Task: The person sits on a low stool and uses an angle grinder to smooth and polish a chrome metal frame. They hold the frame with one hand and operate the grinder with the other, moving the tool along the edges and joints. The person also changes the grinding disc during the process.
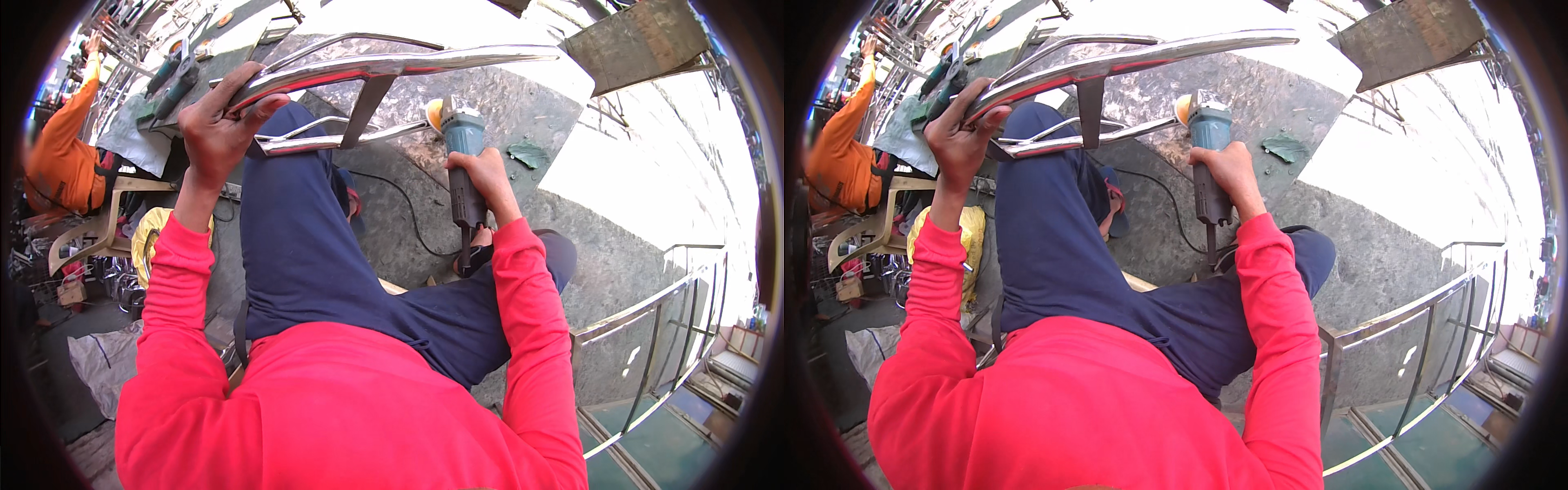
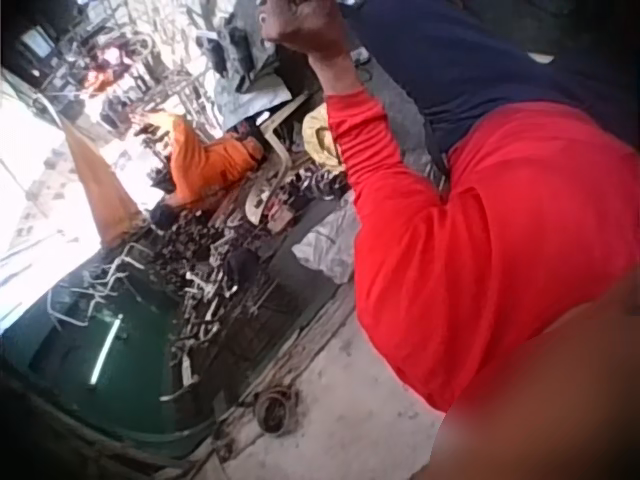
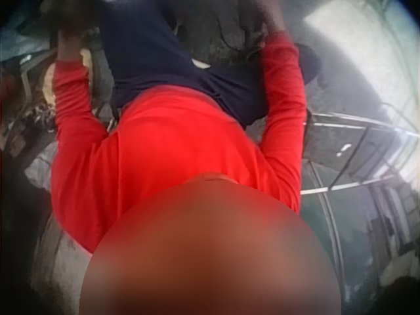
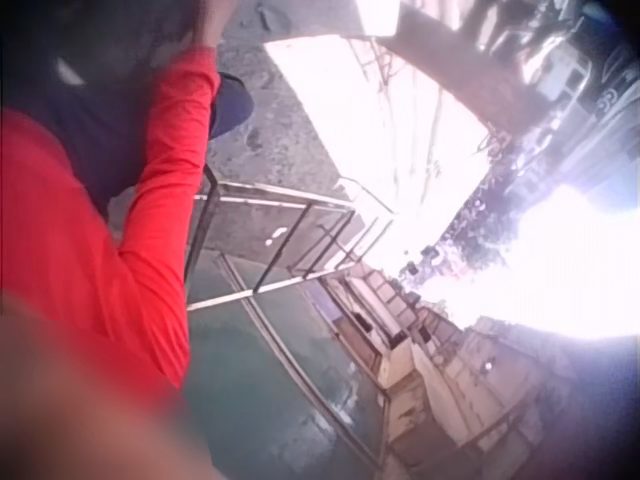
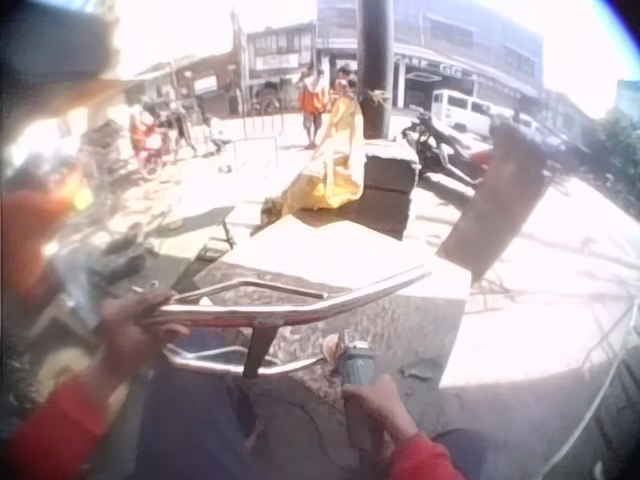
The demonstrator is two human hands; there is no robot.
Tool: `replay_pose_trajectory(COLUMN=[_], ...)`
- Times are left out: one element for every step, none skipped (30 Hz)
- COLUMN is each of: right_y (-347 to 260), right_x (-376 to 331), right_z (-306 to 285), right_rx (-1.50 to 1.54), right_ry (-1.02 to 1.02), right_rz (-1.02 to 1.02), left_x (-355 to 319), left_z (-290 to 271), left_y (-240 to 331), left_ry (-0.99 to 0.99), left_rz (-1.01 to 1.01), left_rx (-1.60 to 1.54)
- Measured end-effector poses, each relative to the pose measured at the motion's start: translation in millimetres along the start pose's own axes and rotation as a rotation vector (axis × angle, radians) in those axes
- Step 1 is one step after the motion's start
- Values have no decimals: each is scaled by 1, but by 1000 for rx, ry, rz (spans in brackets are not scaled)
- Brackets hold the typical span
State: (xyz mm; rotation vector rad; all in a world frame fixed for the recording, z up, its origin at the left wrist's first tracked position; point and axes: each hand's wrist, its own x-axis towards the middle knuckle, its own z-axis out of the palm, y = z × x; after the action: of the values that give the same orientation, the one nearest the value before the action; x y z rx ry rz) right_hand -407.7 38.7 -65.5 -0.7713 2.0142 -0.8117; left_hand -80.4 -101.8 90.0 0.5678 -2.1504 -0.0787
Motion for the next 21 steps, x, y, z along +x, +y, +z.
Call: replay_pose_trajectory(right_y=[1,2,2,2,1,-1,-2,-4,-4,-5,-5,-4,-5,-4,-2,0,1,1,0,0,-1], right_x=[4,5,4,0,-6,-12,-19,-25,-31,-31,-30,-27,-19,-11,-4,1,5,7,6,4,-2], right_z=[-3,-3,-2,2,6,11,17,23,25,27,28,27,24,18,10,4,1,-1,-2,-1,4], right_rx=[12,18,13,-3,2,-8,-24,-28,10,-45,-56,-40,-42,-43,-37,-54,-29,-11,-9,-7,-20], right_ry=[28,17,21,23,-28,-55,-83,-120,-198,-161,-146,-149,-108,-82,-51,-2,7,21,37,12,-13], right_rz=[-8,-43,-52,-32,-70,-134,-177,-227,-251,-190,-184,-214,-166,-118,-109,-51,-71,-70,-35,-92,-112], left_x=[1,3,3,4,4,3,1,-1,-1,-3,-4,-4,-4,-4,-4,-3,-2,0,2,4,6], left_z=[0,1,1,1,1,1,0,0,0,0,0,0,0,0,0,0,-1,0,0,1,2], left_y=[0,0,0,0,1,1,2,2,1,1,1,1,0,0,1,1,1,0,0,-1,-3], left_ry=[8,14,17,18,19,12,4,-6,-2,1,4,11,22,33,33,31,29,26,23,24,21], left_rz=[19,37,41,44,46,47,49,51,55,57,60,69,78,67,78,71,57,59,50,47,4], left_rx=[9,18,9,0,-9,2,14,28,24,21,15,17,20,26,26,29,29,39,46,52,24])
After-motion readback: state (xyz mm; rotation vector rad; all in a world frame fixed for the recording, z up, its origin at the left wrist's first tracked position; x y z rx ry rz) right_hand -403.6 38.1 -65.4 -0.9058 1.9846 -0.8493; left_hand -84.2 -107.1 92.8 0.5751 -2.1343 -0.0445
